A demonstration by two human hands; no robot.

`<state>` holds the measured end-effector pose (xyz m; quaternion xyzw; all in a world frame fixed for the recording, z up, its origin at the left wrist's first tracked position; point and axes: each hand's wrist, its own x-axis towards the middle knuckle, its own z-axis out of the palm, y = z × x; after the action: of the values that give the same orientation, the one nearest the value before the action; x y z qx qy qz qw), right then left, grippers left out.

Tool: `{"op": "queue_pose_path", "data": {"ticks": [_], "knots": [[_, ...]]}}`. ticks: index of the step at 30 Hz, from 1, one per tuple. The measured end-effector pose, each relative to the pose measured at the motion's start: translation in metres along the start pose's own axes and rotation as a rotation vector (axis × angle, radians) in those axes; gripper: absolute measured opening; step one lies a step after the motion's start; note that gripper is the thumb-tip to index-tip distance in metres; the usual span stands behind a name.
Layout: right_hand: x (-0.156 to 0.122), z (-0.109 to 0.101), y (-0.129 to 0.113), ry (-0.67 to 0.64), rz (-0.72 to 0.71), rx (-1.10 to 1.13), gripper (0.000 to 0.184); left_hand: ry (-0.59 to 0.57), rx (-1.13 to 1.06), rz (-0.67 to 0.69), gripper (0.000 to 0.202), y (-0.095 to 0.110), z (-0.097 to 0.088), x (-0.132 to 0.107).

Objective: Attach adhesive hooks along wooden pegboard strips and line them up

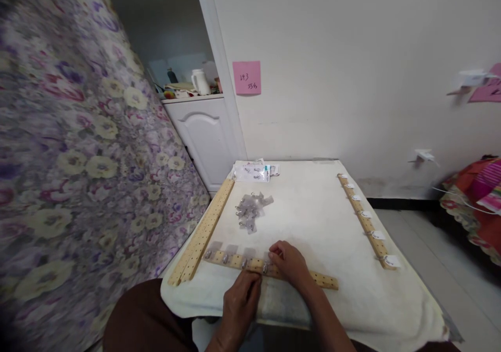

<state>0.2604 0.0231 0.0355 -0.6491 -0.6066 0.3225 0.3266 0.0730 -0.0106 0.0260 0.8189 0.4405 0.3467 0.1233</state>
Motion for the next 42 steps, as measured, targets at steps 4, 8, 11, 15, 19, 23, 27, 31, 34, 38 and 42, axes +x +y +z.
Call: {"op": "queue_pose_path", "data": {"ticks": [4,8,11,15,19,23,27,31,34,38,42], "knots": [[0.0,0.002,0.001,0.0,0.006,0.013,0.018,-0.018,-0.012,0.024,0.018,0.0,-0.004,-0.004],[0.0,0.0,0.001,0.009,-0.007,0.049,0.018,-0.02,-0.03,0.042,0.017,0.0,-0.005,-0.005],[-0.001,-0.008,0.0,0.057,-0.039,0.09,0.018,-0.032,-0.018,0.049,0.017,-0.001,-0.005,-0.005],[0.004,-0.016,-0.006,0.097,-0.06,0.131,0.016,-0.049,0.063,0.06,0.018,-0.002,-0.001,-0.006],[0.022,-0.009,-0.015,0.066,-0.06,0.101,0.014,-0.051,0.149,0.099,0.02,-0.004,0.004,-0.009],[0.049,0.007,-0.027,0.006,-0.013,-0.008,0.012,-0.018,0.203,0.148,0.019,-0.009,0.007,-0.013],[0.071,0.022,-0.044,0.022,0.01,-0.111,0.011,0.038,0.217,0.178,0.021,-0.019,0.017,-0.018],[0.085,0.035,-0.055,0.047,0.082,-0.23,0.012,0.098,0.244,0.198,0.023,-0.028,0.029,-0.021],[0.088,0.038,-0.057,0.064,0.125,-0.298,0.01,0.139,0.261,0.22,0.024,-0.03,0.032,-0.021],[0.078,0.03,-0.056,0.078,0.106,-0.257,0.009,0.17,0.256,0.24,0.023,-0.029,0.029,-0.02],[0.054,0.013,-0.056,0.118,0.007,-0.178,0.007,0.138,0.257,0.226,0.023,-0.028,0.026,-0.019]]}}
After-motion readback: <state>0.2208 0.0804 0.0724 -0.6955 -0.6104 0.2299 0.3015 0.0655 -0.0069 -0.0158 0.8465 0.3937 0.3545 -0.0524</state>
